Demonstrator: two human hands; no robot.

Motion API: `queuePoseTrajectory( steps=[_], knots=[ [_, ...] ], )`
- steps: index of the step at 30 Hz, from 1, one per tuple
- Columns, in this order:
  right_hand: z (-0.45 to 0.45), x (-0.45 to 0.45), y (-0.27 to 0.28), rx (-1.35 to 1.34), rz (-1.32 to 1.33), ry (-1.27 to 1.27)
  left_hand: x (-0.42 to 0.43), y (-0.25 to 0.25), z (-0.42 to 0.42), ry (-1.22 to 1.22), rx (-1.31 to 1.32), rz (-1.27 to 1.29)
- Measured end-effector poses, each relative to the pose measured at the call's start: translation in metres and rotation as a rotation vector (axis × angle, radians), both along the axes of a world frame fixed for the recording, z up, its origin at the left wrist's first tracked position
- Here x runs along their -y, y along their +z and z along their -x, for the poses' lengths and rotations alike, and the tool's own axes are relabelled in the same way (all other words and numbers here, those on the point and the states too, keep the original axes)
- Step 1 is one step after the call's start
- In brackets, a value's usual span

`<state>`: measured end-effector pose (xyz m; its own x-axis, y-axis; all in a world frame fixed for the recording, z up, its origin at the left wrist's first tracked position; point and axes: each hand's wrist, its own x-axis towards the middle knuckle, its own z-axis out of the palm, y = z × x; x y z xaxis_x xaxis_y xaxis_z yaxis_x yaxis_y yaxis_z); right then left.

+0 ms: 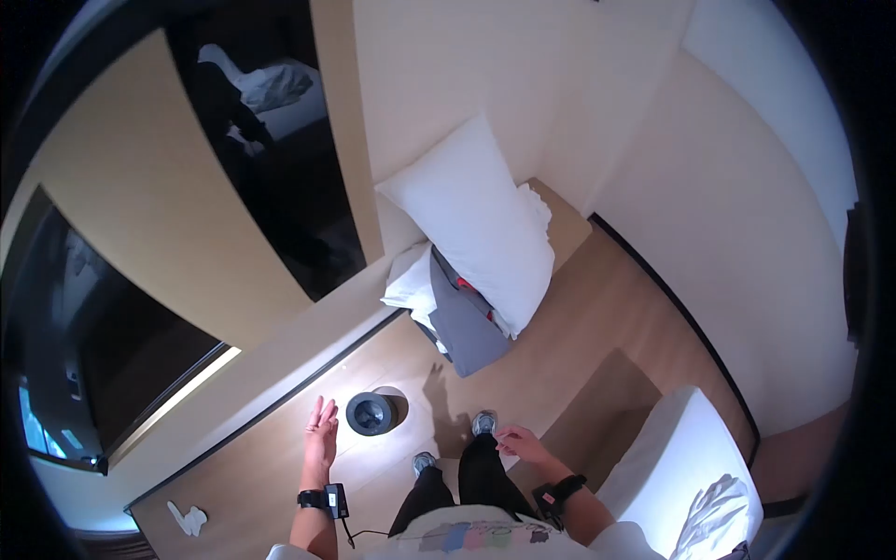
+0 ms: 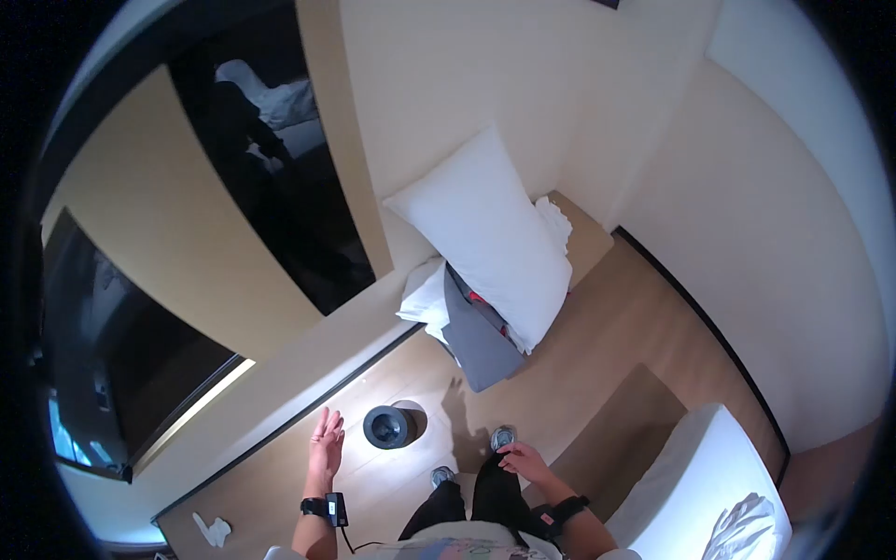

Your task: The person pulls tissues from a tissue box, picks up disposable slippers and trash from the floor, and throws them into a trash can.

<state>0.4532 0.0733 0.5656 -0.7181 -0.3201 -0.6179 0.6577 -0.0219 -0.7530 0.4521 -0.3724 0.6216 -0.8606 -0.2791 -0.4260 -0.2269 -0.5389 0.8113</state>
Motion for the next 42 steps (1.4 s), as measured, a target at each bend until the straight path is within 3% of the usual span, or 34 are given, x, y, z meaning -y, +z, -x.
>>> queuePoseTrajectory(
  steps=[2,3,4,6,7,9,11,14,16,19,20,22,24,27,29,30,32,33,34,36,38,41,42],
  knots=[
    [0.010,0.009,0.036,-0.031,-0.024,0.055,-0.003,0.037,-0.008,0.067,-0.176,-0.227],
    [0.014,0.014,0.049,-0.043,-0.028,0.019,-0.009,0.055,-0.012,0.152,-0.158,-0.371],
    [0.018,0.019,0.057,-0.052,-0.032,-0.006,-0.017,0.068,-0.012,0.258,-0.120,-0.358],
    [0.032,0.025,0.051,-0.012,0.015,0.096,0.013,-0.001,-0.034,-0.003,-0.491,-0.603],
    [0.035,0.025,0.048,0.025,0.050,0.138,-0.021,0.062,-0.035,0.353,-0.167,-0.371],
    [0.061,0.043,0.051,0.035,-0.014,0.330,-0.046,0.123,-0.036,0.245,-0.400,-0.174],
    [0.081,0.046,0.046,0.020,-0.059,0.537,-0.066,0.143,-0.062,0.307,-0.461,-0.226],
    [0.128,0.056,0.030,-0.012,-0.046,0.711,-0.085,0.140,-0.116,0.546,-0.333,-0.350],
    [0.156,0.085,0.039,-0.028,-0.112,0.765,-0.095,0.121,-0.158,0.790,-0.216,-0.135],
    [0.176,0.126,0.045,-0.087,-0.192,0.861,-0.117,0.074,-0.258,1.080,-0.246,-0.317],
    [0.179,0.143,0.042,-0.127,-0.165,0.862,-0.131,0.079,-0.285,1.142,-0.248,-0.310],
    [0.173,0.190,0.031,-0.184,-0.118,0.833,-0.145,0.092,-0.324,1.374,-0.112,-0.101],
    [0.152,0.230,0.018,-0.159,-0.044,0.899,-0.171,0.076,-0.397,1.447,-0.216,-0.123],
    [0.084,0.301,0.011,-0.093,-0.142,1.064,-0.194,0.044,-0.476,1.948,-0.270,-0.544],
    [0.015,0.345,0.030,-0.116,-0.192,1.246,-0.208,0.055,-0.503,1.862,0.011,-0.016],
    [-0.016,0.365,0.036,-0.133,-0.177,1.382,-0.208,0.064,-0.515,1.907,0.014,-0.009],
    [-0.073,0.397,0.037,-0.204,-0.125,1.578,-0.204,0.072,-0.544,1.935,-0.189,-0.098],
    [-0.096,0.409,0.039,-0.210,-0.096,1.653,-0.206,0.044,-0.575,1.966,-0.196,-0.089],
    [-0.113,0.420,0.036,-0.202,-0.087,1.700,-0.214,-0.006,-0.613,1.809,-0.505,-0.055],
    [-0.139,0.434,0.034,-0.135,-0.145,1.736,-0.213,-0.021,-0.640,1.646,-0.790,-0.012],
    [-0.153,0.439,0.024,-0.122,-0.192,1.762,-0.173,0.043,-0.633,2.032,-0.339,-0.089],
    [-0.160,0.460,0.009,-0.182,-0.366,1.841,-0.126,0.128,-0.619,2.131,-0.172,-0.067],
    [-0.163,0.470,0.009,-0.246,-0.450,1.889,-0.121,0.131,-0.625,2.137,-0.147,-0.064]
  ],
)
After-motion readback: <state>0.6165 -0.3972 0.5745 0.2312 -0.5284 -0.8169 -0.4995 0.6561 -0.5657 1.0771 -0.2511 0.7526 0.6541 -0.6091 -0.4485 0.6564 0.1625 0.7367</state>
